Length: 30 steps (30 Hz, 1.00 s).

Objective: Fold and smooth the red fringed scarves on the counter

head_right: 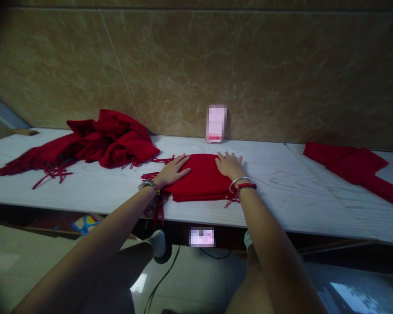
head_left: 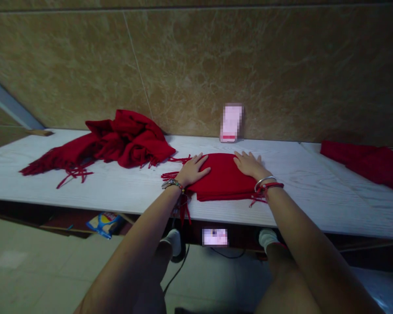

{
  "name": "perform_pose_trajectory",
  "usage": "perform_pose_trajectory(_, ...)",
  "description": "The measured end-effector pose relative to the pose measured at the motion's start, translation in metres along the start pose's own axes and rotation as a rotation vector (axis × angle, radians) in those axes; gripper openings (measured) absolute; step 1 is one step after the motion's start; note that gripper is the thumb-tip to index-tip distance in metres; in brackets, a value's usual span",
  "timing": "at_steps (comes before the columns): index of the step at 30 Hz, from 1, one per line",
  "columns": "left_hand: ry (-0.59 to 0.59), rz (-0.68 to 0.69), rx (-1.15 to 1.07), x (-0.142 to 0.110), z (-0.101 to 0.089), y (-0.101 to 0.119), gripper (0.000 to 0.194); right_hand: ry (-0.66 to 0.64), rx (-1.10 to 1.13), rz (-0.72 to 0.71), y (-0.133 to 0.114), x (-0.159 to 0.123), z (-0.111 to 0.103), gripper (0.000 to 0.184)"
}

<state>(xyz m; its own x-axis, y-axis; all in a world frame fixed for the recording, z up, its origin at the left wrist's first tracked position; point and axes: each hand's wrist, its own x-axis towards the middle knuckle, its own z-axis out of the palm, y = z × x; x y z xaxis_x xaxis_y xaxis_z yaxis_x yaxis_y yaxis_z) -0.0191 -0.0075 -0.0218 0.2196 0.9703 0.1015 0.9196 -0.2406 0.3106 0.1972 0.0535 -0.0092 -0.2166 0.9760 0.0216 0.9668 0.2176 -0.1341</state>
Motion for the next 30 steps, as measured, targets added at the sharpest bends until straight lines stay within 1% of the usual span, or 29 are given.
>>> perform_pose_trajectory(4, 0.010, -0.001, 0.006, -0.001, 0.000, 0.001, 0.063, 0.121, -0.084, 0.022, 0.002, -0.005, -0.014, 0.052)
perform_pose_trajectory(6, 0.013, 0.006, 0.004, 0.000, 0.001, 0.001, 0.063, 0.180, -0.075, 0.012, 0.000, -0.007, -0.023, 0.053)
perform_pose_trajectory(7, 0.015, 0.011, 0.001, 0.000, 0.001, 0.000, 0.063, 0.189, -0.049, 0.003, -0.002, -0.007, -0.027, 0.054)
perform_pose_trajectory(9, 0.023, 0.022, -0.009, 0.001, 0.003, -0.001, 0.062, 0.152, 0.032, -0.052, -0.011, -0.008, -0.034, 0.055)
perform_pose_trajectory(12, 0.048, 0.028, -0.015, 0.000, 0.006, -0.003, 0.060, 0.022, 0.129, -0.221, -0.029, -0.012, -0.034, 0.057)
perform_pose_trajectory(15, 0.067, 0.044, -0.011, -0.002, 0.007, -0.006, 0.059, -0.087, 0.140, -0.387, -0.044, -0.021, -0.023, 0.058)
perform_pose_trajectory(18, 0.071, 0.058, -0.006, -0.004, 0.008, -0.008, 0.058, -0.142, 0.111, -0.464, -0.046, -0.032, -0.009, 0.061)
perform_pose_trajectory(20, 0.067, 0.055, -0.007, -0.004, 0.008, -0.008, 0.057, -0.124, 0.093, -0.459, -0.040, -0.036, -0.004, 0.060)
perform_pose_trajectory(22, 0.063, 0.049, -0.014, -0.003, 0.008, -0.007, 0.056, -0.107, 0.082, -0.426, -0.031, -0.038, -0.003, 0.058)
perform_pose_trajectory(27, 0.061, 0.045, -0.042, -0.003, 0.007, -0.006, 0.057, -0.121, 0.057, -0.271, -0.008, -0.037, -0.008, 0.058)
perform_pose_trajectory(30, 0.058, 0.044, -0.055, -0.005, 0.005, -0.006, 0.057, -0.048, 0.015, -0.184, 0.003, -0.042, -0.007, 0.056)
